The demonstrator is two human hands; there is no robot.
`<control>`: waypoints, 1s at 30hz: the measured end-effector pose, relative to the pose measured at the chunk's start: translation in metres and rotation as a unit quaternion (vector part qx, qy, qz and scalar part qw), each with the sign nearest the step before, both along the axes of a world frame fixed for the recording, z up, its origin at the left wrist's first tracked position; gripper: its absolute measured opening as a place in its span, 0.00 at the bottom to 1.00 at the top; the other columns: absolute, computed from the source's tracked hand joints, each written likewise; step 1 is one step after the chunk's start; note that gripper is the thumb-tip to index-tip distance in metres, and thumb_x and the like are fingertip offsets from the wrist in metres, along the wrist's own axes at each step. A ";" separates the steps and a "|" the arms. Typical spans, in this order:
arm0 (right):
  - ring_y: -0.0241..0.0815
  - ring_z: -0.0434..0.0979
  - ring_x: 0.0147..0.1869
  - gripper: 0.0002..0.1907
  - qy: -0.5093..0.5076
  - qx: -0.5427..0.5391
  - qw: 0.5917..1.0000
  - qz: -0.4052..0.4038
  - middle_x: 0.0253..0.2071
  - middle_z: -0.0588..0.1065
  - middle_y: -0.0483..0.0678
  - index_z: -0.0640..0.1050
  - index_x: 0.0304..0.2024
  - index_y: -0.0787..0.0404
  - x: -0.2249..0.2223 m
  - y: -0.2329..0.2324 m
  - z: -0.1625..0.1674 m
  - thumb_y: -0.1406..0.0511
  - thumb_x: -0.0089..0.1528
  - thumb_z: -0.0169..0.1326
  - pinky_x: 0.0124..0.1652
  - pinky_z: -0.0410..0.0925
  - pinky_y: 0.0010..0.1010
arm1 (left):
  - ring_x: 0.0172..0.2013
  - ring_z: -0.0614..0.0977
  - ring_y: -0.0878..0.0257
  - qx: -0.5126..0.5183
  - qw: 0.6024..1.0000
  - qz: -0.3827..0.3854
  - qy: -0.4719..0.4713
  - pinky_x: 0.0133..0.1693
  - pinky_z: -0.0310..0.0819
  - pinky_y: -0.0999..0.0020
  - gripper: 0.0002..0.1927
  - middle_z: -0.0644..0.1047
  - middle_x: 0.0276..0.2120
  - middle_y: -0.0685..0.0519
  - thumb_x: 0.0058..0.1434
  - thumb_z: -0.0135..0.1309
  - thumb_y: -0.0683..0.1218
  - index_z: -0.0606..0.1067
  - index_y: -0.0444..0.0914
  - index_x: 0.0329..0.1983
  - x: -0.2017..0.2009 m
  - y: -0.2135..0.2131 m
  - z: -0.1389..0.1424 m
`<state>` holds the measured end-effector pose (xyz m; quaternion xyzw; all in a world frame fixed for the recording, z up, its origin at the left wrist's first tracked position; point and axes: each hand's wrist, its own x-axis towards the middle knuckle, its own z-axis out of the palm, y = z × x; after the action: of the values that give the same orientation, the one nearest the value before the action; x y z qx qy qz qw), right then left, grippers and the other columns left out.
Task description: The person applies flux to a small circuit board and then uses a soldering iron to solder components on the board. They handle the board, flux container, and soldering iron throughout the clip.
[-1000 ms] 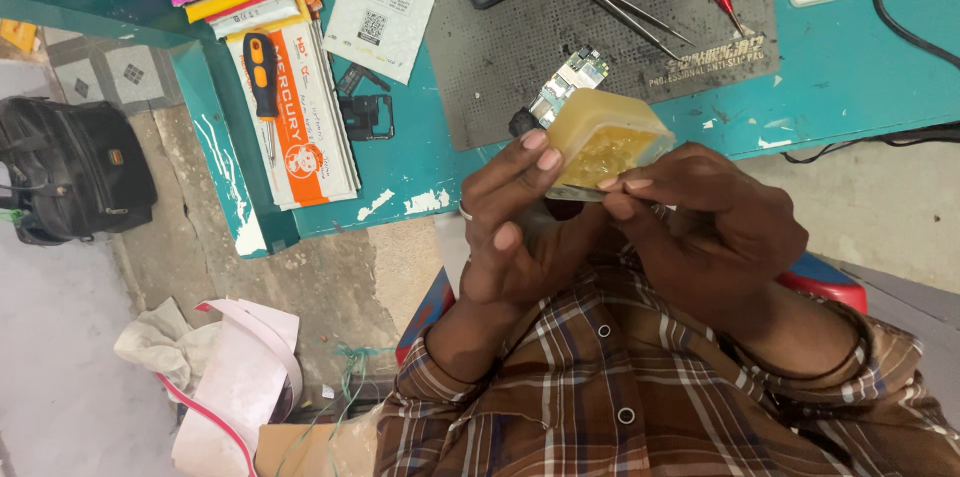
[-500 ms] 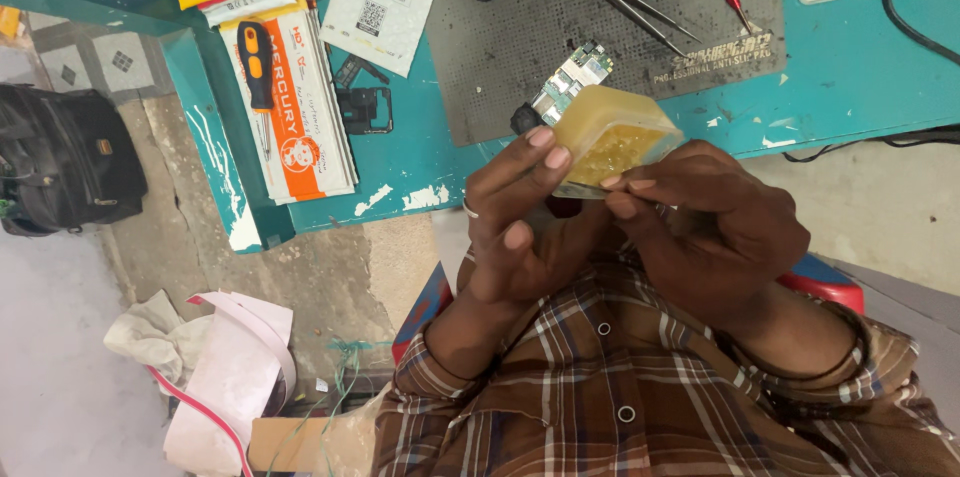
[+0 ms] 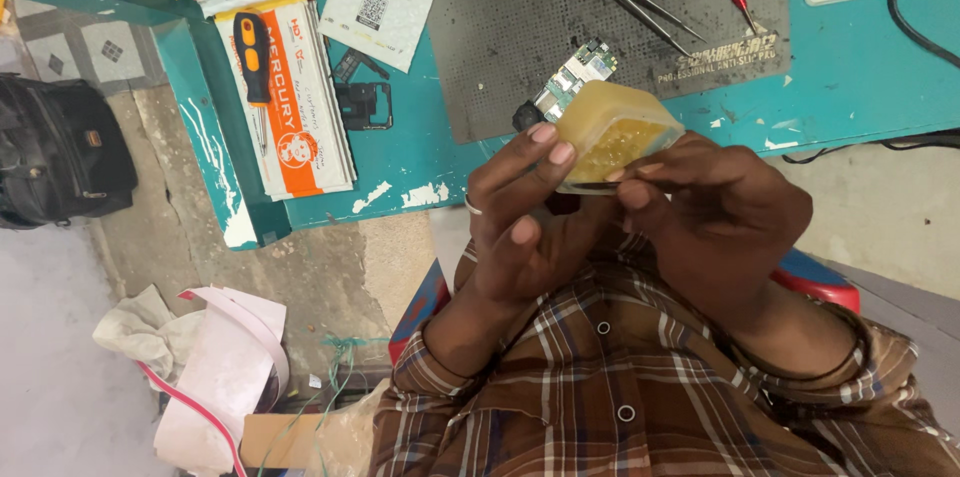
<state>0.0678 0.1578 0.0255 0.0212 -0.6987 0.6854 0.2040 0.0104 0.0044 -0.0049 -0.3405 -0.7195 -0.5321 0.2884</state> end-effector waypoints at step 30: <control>0.40 0.81 0.39 0.03 -0.155 -0.319 0.932 -0.068 0.38 0.79 0.52 0.79 0.46 0.65 -0.001 0.056 -0.061 0.73 0.72 0.61 0.34 0.74 0.28 | 0.56 0.75 0.53 -0.170 0.959 0.180 -0.136 0.62 0.67 0.57 0.31 0.77 0.54 0.44 0.62 0.73 0.47 0.70 0.35 0.61 -0.052 -0.036 -0.028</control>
<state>0.0664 0.2134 -0.0360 -0.1992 -0.4659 0.8514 0.1355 -0.0420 -0.0320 -0.0324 -0.1738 -0.8813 -0.3824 0.2163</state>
